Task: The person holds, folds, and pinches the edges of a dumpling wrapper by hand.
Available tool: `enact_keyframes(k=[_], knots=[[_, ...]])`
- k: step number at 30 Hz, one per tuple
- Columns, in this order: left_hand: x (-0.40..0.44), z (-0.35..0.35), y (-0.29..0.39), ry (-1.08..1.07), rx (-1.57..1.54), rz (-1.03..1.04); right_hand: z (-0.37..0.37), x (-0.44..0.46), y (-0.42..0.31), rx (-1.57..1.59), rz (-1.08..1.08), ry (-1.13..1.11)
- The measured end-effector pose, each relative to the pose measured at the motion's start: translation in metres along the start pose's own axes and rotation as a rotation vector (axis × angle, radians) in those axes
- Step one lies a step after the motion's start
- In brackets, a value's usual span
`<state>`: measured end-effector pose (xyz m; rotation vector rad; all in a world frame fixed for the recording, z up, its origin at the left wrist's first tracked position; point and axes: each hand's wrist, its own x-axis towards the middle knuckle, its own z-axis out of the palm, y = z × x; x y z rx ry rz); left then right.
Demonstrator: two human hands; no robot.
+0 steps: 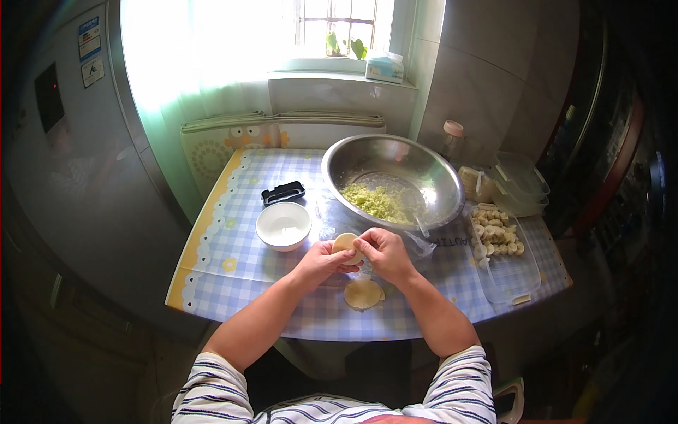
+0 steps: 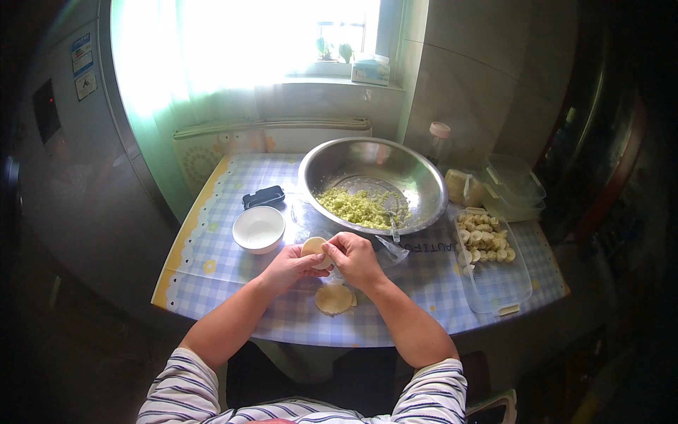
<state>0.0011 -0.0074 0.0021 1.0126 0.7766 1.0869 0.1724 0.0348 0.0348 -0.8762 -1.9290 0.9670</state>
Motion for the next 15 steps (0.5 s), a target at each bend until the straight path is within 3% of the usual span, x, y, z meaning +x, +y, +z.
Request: enact_keyframes(k=[15], knots=[[-0.0004, 0.0016, 0.001, 0.01, -0.008, 0.032, -0.0002, 0.0008, 0.0032, 0.021, 0.01, 0.002]])
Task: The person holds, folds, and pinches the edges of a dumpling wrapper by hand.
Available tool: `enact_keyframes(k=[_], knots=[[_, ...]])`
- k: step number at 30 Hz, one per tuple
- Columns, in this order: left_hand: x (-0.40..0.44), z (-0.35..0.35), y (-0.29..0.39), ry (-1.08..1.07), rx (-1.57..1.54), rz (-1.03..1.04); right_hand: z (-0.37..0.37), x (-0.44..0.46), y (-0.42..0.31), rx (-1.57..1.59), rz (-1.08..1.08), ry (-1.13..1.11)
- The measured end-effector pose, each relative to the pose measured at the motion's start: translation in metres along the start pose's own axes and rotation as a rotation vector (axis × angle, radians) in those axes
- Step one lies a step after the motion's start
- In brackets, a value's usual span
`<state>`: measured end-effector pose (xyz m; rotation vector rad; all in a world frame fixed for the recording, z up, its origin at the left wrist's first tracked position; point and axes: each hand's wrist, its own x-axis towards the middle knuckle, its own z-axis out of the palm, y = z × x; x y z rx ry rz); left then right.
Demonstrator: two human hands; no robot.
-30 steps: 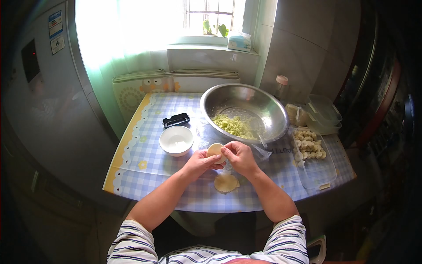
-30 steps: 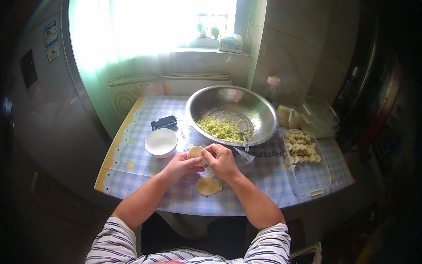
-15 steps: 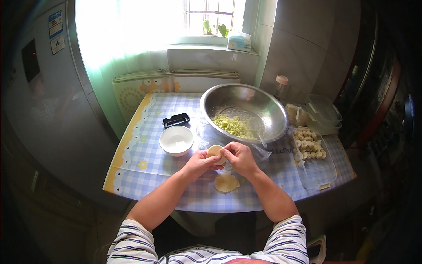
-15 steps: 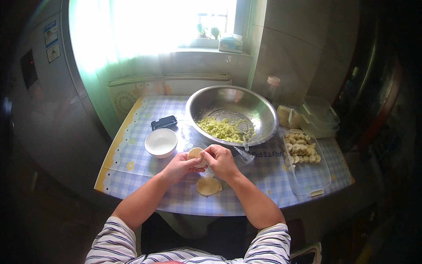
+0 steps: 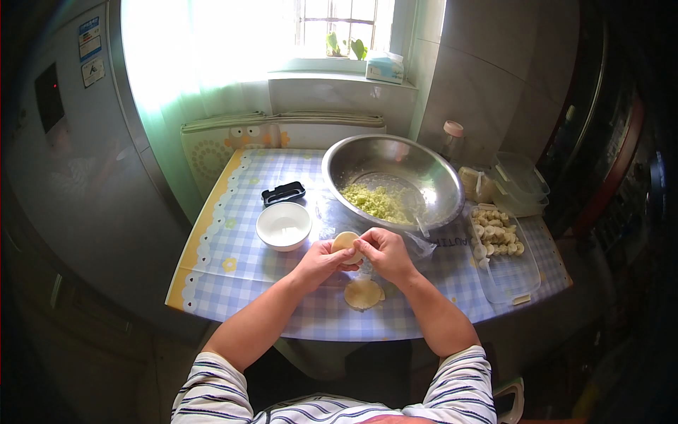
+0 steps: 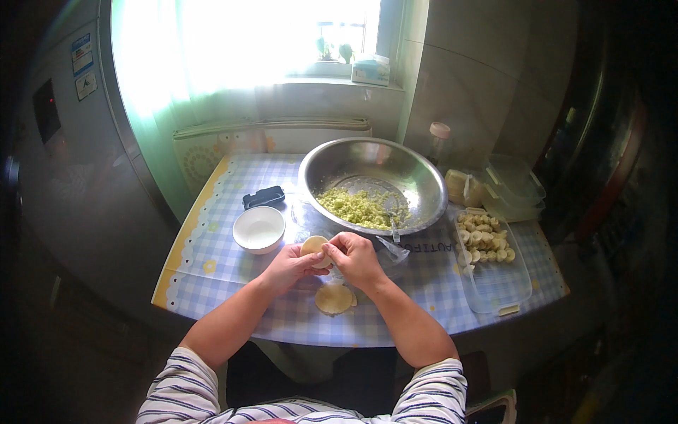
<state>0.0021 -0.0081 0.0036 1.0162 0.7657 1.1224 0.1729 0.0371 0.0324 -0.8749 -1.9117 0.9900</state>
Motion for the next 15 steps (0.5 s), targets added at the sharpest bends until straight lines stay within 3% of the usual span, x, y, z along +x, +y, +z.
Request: enact_keyframes(k=[15], knots=[[-0.0005, 0.0011, 0.0025, 0.02, -0.007, 0.019, -0.0003, -0.0001, -0.0004, -0.003, -0.011, 0.007]])
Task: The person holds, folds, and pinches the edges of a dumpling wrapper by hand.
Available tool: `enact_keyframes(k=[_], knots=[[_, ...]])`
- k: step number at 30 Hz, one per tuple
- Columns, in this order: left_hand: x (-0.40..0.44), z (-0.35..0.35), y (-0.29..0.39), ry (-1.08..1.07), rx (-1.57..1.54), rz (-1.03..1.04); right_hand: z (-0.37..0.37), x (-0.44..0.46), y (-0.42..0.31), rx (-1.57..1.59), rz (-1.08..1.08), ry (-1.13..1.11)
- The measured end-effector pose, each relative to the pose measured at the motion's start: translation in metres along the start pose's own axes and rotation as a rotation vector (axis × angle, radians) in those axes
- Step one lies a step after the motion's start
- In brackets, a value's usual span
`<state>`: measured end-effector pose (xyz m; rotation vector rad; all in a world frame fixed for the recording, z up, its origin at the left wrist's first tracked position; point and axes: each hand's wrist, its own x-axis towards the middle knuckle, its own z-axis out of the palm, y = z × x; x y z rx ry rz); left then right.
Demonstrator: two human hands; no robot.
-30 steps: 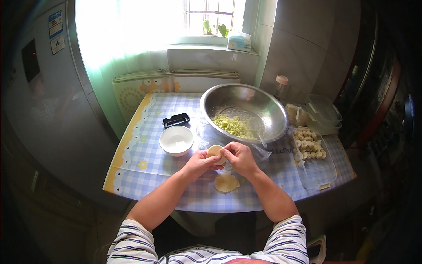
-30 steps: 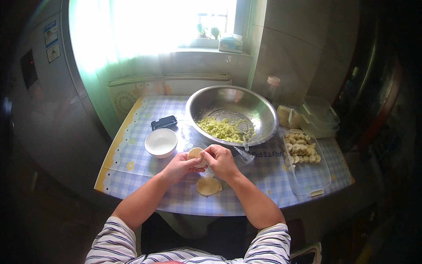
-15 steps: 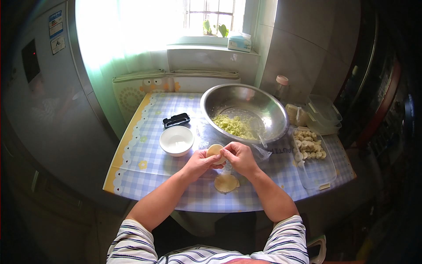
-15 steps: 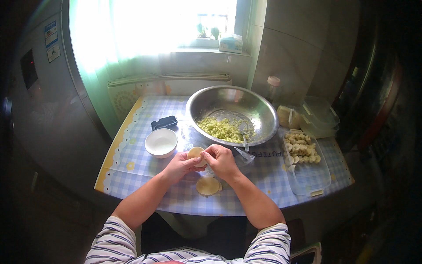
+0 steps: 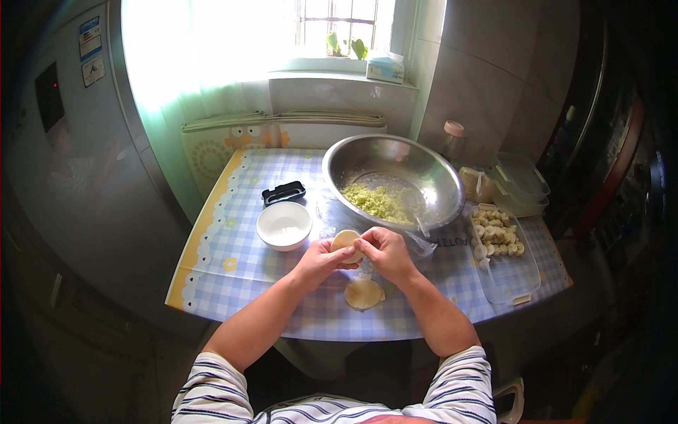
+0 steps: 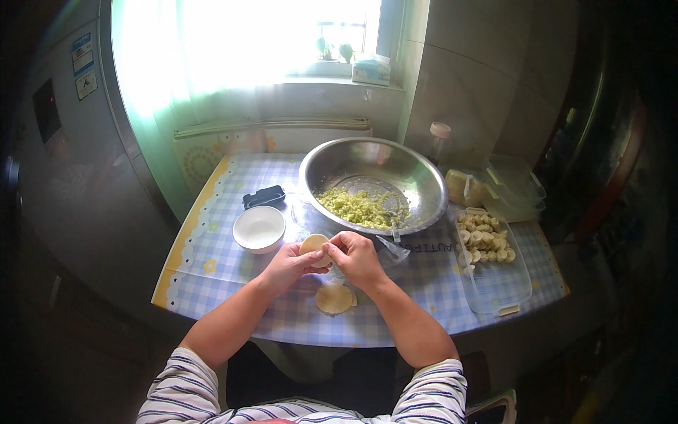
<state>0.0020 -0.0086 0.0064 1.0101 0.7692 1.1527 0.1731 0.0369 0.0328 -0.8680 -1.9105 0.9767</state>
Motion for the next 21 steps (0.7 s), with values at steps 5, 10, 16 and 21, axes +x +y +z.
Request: enact_keyframes(k=[5, 10, 16, 21], knots=[[0.0004, -0.0003, -0.0007, 0.007, -0.007, -0.004, 0.0011, 0.0005, 0.0034, 0.008, 0.0, 0.001], [-0.0001, -0.0008, -0.0005, -0.002, -0.015, -0.018, 0.0006, 0.0, 0.0008, 0.005, 0.011, -0.012], [-0.0009, 0.0006, 0.0003, -0.007, -0.018, -0.008, -0.0002, 0.0, -0.0021, -0.03, 0.009, -0.02], [-0.0008, 0.0008, 0.0009, 0.003, -0.008, -0.019, -0.0001, -0.0004, -0.0035, -0.019, 0.014, -0.017]])
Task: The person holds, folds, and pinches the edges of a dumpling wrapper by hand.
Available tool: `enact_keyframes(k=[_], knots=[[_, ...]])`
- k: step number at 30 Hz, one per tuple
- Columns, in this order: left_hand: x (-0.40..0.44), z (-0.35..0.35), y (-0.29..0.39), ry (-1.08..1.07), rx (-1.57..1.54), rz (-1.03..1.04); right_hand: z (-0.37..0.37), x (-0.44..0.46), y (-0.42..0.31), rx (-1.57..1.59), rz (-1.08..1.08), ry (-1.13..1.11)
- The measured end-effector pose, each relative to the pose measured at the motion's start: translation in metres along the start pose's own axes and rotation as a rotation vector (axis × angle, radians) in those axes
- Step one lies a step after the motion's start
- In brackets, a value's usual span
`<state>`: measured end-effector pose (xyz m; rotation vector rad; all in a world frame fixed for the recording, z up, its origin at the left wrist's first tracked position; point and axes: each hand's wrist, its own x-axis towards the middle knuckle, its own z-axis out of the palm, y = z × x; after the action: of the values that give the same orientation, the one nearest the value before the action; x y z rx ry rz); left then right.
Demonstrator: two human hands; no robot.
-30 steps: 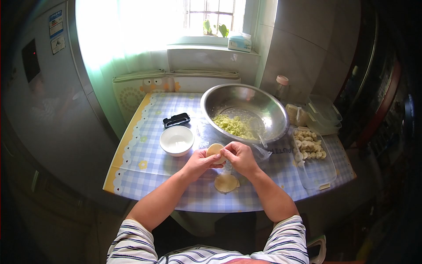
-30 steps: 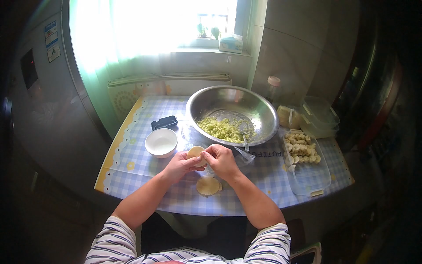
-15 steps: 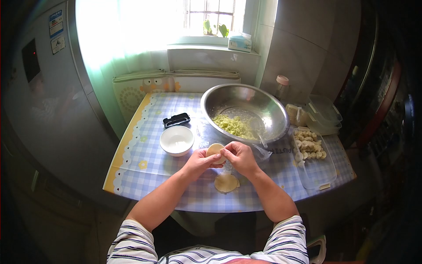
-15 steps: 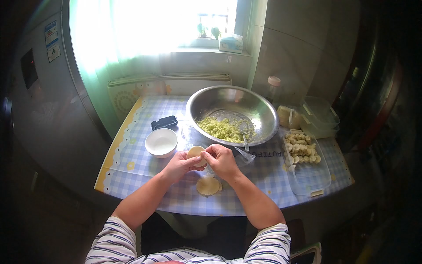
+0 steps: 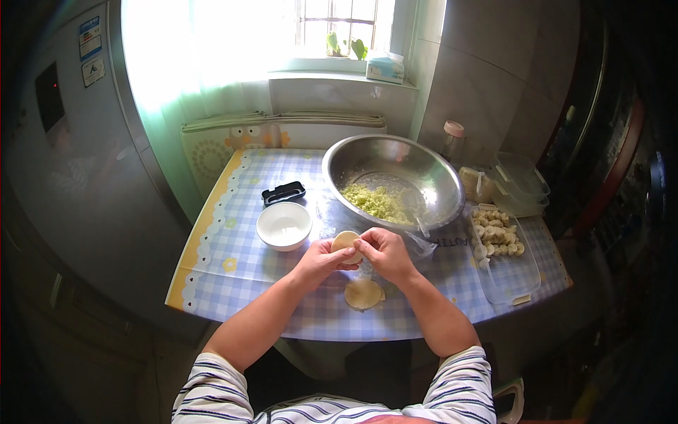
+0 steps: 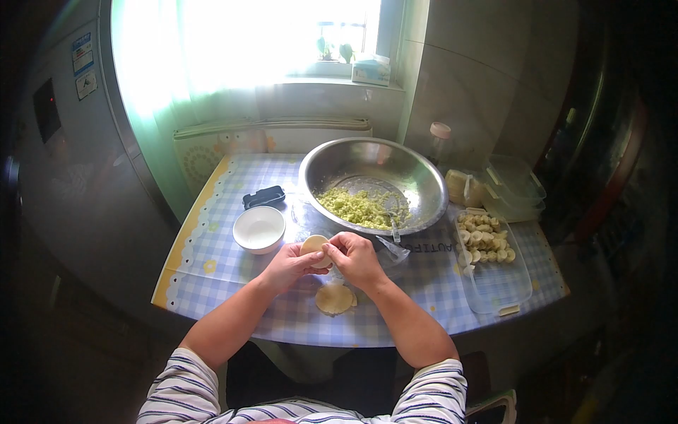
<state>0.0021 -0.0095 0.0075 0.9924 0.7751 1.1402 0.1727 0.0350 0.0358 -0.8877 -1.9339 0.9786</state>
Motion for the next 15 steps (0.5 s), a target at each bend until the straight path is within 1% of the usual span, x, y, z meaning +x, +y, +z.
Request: enact_keyframes(k=[10, 15], knots=[[0.0029, -0.0046, -0.0057, -0.031, 0.022, -0.026, 0.0004, -0.0003, 0.0, -0.005, -0.029, 0.027], [0.0022, -0.0038, -0.005, -0.027, 0.002, -0.014, 0.0016, 0.0005, 0.004, 0.034, -0.007, 0.008]])
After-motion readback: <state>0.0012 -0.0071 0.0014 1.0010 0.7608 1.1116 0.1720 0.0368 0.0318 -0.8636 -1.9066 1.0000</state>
